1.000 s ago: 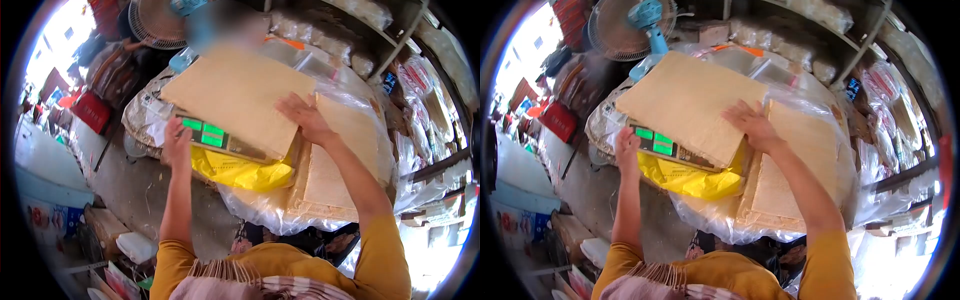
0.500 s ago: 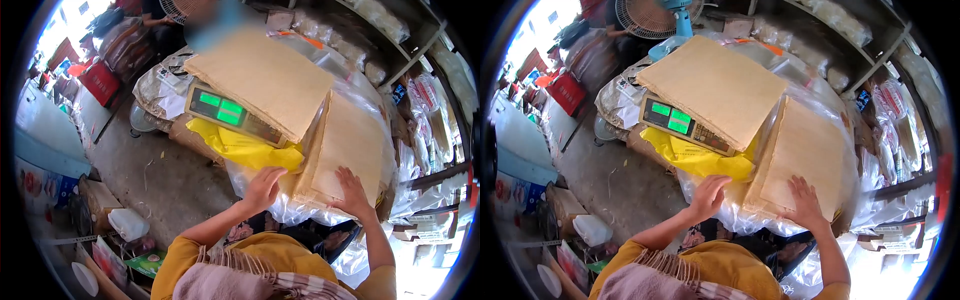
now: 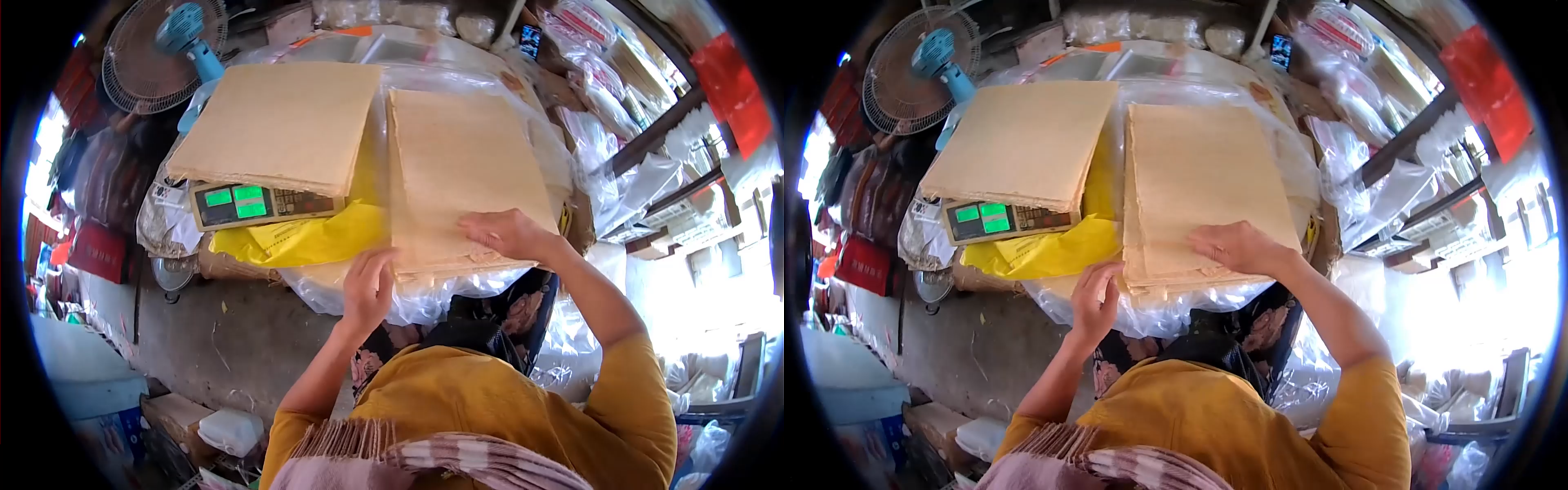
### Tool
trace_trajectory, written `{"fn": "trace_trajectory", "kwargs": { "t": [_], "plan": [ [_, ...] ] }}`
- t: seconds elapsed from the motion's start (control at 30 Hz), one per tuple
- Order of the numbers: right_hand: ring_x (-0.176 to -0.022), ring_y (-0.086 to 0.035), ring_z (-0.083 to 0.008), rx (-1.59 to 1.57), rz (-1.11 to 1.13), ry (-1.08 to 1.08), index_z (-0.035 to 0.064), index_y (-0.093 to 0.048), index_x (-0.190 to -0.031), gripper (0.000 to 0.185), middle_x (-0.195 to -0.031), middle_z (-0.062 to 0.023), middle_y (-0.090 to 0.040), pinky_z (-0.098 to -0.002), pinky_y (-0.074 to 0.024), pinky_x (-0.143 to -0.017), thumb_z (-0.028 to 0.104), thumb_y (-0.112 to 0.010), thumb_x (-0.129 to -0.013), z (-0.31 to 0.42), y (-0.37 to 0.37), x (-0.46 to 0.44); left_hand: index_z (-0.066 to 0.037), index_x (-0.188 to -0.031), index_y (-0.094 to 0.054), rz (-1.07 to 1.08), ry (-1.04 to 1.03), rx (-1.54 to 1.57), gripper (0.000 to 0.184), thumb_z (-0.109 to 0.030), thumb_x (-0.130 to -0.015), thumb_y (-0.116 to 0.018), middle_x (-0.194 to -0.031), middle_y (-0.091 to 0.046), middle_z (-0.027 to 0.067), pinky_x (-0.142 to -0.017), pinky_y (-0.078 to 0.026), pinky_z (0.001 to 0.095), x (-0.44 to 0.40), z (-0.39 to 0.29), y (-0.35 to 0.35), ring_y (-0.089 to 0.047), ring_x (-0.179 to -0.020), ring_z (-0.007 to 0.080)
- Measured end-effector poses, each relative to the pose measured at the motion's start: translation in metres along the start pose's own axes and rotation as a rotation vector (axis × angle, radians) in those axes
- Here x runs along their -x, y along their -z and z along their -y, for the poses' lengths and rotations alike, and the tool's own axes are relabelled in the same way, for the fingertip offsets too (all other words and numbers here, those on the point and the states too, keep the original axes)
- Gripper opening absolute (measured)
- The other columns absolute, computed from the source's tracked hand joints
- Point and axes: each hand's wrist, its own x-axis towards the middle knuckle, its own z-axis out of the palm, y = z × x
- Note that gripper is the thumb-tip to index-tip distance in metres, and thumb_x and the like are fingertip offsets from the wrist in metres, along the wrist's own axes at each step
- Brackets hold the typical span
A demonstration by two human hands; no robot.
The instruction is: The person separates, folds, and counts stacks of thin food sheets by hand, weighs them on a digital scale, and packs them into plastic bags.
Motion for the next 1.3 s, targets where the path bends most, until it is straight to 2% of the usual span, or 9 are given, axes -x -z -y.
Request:
{"fn": "trace_trajectory", "kwargs": {
  "t": [0.5,0.7,0.8,0.87,1.03,1.07,1.1,1.2,1.3],
  "plan": [
    [-0.077,-0.063,-0.0172,-0.452,-0.15,-0.351,0.0085,-0.067,-0.098,0.02,-0.088,-0.008,-0.067,-0.0271,-0.0487,-0.07,0.023,-0.06,-0.085,-0.018,-0.006,0.004,0.002,-0.086,-0.057,-0.102,-0.198,-0.052,0.019,0.012,-0.07,-0.054,-0.091,-0.06,0.0153,-0.073,-0.047,0.0339,-0.045,-0.008,-0.049,-0.058,-0.085,0.0309],
    [-0.095,-0.058,-0.0245,0.496,-0.449,0.091,0.0069,-0.054,-0.109,0.036,-0.103,-0.0074,-0.06,-0.0366,-0.0474,-0.079,0.01,-0.059,-0.074,0.016,-0.013,0.007,-0.001,-0.081,-0.058,0.204,-0.317,-0.027,0.014,0.007,-0.07,-0.055,-0.084,-0.061,0.0142,-0.069,-0.048,0.0349,-0.046,-0.008,-0.047,-0.059,-0.082,0.0311],
    [-0.097,-0.056,-0.0228,0.461,-0.346,-0.012,0.0075,-0.052,-0.113,0.04,-0.106,-0.0061,-0.058,-0.0384,-0.045,-0.082,0.008,-0.056,-0.073,-0.017,-0.032,0.009,-0.002,-0.101,-0.059,0.354,-0.271,-0.365,0.026,-0.011,-0.076,-0.057,-0.108,-0.058,0.0128,-0.085,-0.045,0.0381,-0.045,-0.007,-0.061,-0.054,-0.102,0.0298],
    [-0.094,-0.056,-0.0221,1.124,-0.226,0.039,0.0077,-0.053,-0.113,0.039,-0.102,-0.0056,-0.058,-0.0385,-0.0454,-0.081,0.008,-0.053,-0.074,-0.053,-0.022,0.006,-0.002,-0.114,-0.054,0.354,-0.308,-0.381,0.038,-0.02,-0.08,-0.057,-0.119,-0.052,0.013,-0.094,-0.039,0.0405,-0.041,0.002,-0.067,-0.047,-0.113,0.0294],
    [-0.076,-0.06,-0.0186,1.015,-0.205,-0.051,0.0097,-0.066,-0.102,0.032,-0.087,-0.0084,-0.066,-0.0325,-0.0469,-0.069,0.019,-0.061,-0.073,-0.042,0.182,-0.044,0.0,-0.111,-0.055,0.328,-0.335,-0.362,0.039,-0.024,-0.08,-0.059,-0.117,-0.053,0.0146,-0.094,-0.039,0.0414,-0.038,0.004,-0.069,-0.048,-0.112,0.0298],
    [-0.07,-0.059,-0.0162,0.369,-0.487,-0.199,0.0054,-0.069,-0.089,0.022,-0.08,-0.0069,-0.066,-0.0319,-0.046,-0.066,0.021,-0.061,-0.076,-0.015,0.218,-0.057,0.0,-0.11,-0.055,0.313,-0.326,-0.356,0.039,-0.024,-0.08,-0.06,-0.117,-0.053,0.015,-0.094,-0.039,0.0414,-0.037,0.007,-0.069,-0.048,-0.113,0.0298],
    [-0.064,-0.057,-0.0133,0.307,-0.509,-0.053,0.0019,-0.066,-0.086,0.025,-0.072,-0.0046,-0.065,-0.0321,-0.0454,-0.062,0.025,-0.062,-0.078,-0.03,0.256,-0.068,0.0,-0.11,-0.055,0.306,-0.319,-0.346,0.038,-0.023,-0.08,-0.06,-0.117,-0.053,0.0152,-0.094,-0.039,0.0412,-0.036,0.008,-0.068,-0.048,-0.113,0.0297],
    [-0.061,-0.056,-0.0144,0.824,-0.477,-0.264,0.0002,-0.061,-0.078,0.035,-0.067,-0.0075,-0.061,-0.0312,-0.0449,-0.058,0.035,-0.063,-0.08,0.013,0.347,-0.111,0.001,-0.106,-0.057,0.286,-0.321,-0.315,0.036,-0.021,-0.079,-0.062,-0.117,-0.053,0.0157,-0.095,-0.039,0.0402,-0.036,0.008,-0.067,-0.048,-0.113,0.0295],
    [-0.082,-0.062,-0.0356,1.061,-0.761,-0.365,-0.0007,-0.065,-0.079,0.034,-0.082,-0.0252,-0.062,-0.0423,-0.0483,-0.074,0.033,-0.062,-0.073,0.048,0.384,-0.148,0.002,-0.105,-0.057,0.289,-0.325,-0.285,0.035,-0.021,-0.079,-0.061,-0.116,-0.054,0.0157,-0.095,-0.038,0.0399,-0.037,0.008,-0.063,-0.048,-0.113,0.0293]
  ]
}}
